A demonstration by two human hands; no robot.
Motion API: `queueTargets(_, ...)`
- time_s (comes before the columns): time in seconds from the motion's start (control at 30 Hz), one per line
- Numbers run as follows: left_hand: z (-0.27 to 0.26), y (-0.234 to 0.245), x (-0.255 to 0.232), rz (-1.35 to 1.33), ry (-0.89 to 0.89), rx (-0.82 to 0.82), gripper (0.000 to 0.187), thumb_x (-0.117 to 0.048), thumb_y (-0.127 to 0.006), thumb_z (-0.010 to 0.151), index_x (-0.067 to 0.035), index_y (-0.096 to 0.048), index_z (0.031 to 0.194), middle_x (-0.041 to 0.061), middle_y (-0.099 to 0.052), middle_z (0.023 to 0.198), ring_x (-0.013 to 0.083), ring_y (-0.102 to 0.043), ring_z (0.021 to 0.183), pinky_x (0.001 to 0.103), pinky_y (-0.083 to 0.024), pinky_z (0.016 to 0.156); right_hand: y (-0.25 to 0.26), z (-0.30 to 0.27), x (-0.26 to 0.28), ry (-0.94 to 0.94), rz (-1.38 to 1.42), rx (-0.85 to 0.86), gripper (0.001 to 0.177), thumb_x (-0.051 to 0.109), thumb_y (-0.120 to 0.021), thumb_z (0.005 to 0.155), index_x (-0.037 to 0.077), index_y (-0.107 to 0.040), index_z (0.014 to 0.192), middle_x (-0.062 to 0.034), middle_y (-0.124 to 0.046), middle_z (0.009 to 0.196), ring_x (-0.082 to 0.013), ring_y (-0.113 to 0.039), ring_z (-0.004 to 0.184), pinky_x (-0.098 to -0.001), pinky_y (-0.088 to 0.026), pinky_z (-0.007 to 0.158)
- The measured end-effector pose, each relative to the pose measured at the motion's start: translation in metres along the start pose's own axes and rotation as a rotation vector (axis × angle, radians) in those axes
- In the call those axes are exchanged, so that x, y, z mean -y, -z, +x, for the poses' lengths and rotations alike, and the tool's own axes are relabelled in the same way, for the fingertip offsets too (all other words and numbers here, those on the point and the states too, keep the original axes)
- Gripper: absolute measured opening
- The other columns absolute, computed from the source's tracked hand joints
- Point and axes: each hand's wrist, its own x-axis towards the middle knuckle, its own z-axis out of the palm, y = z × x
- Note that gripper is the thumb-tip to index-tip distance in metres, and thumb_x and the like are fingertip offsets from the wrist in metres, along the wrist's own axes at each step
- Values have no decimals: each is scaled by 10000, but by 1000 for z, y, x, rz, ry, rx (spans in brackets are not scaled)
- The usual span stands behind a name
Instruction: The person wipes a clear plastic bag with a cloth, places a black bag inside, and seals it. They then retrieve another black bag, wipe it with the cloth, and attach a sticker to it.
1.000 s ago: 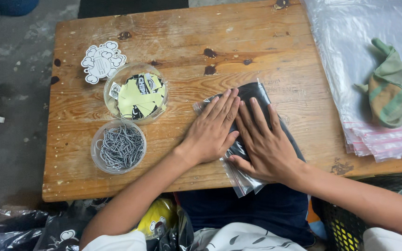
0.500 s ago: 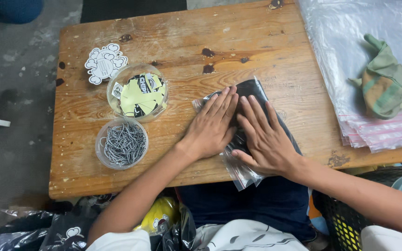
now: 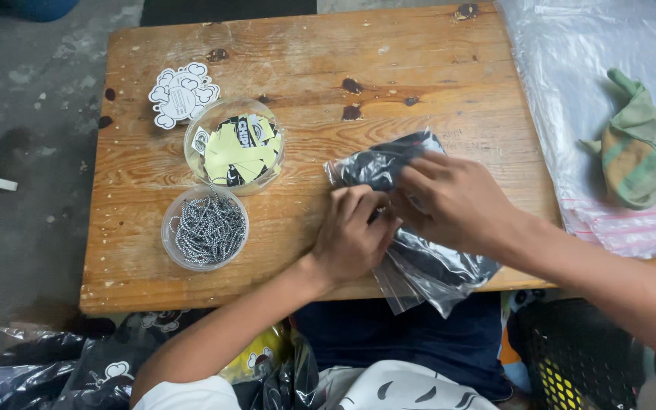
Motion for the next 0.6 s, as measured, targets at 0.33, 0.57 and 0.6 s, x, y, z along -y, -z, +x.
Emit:
queueTargets(0.33,-11,10,-12,-46,3,102,336,-297,-428,1027,-37,-630,1093,200,-584,1121,395,-598,1089,491,-498,908,-80,127,-38,-233,353,735,363,365,-610,914,59,-715,1080,-171,-744,1029,-411,-687,1046,-528,-549,896)
queueTargets(0.57,-12,9,-15,-1,15,125,316,-283,-429,1012,-51,-616,1119,174,-596,1150,367,-603,1128,488,-498,937,-78,147,-34,-331,300,1004,338,385,-594,925,151,-768,1096,-141,-757,1044,-333,-717,1042,-443,-561,915)
queueTargets(0.6,-12,9,-15,-2,13,129,305,-276,-446,1006,-48,-614,1118,175,-596,1155,367,-602,1136,490,-497,944,-73,147,-32,-338,278,1016,312,369,-594,940,163,-774,1090,-132,-761,1025,-312,-727,1023,-432,-566,906)
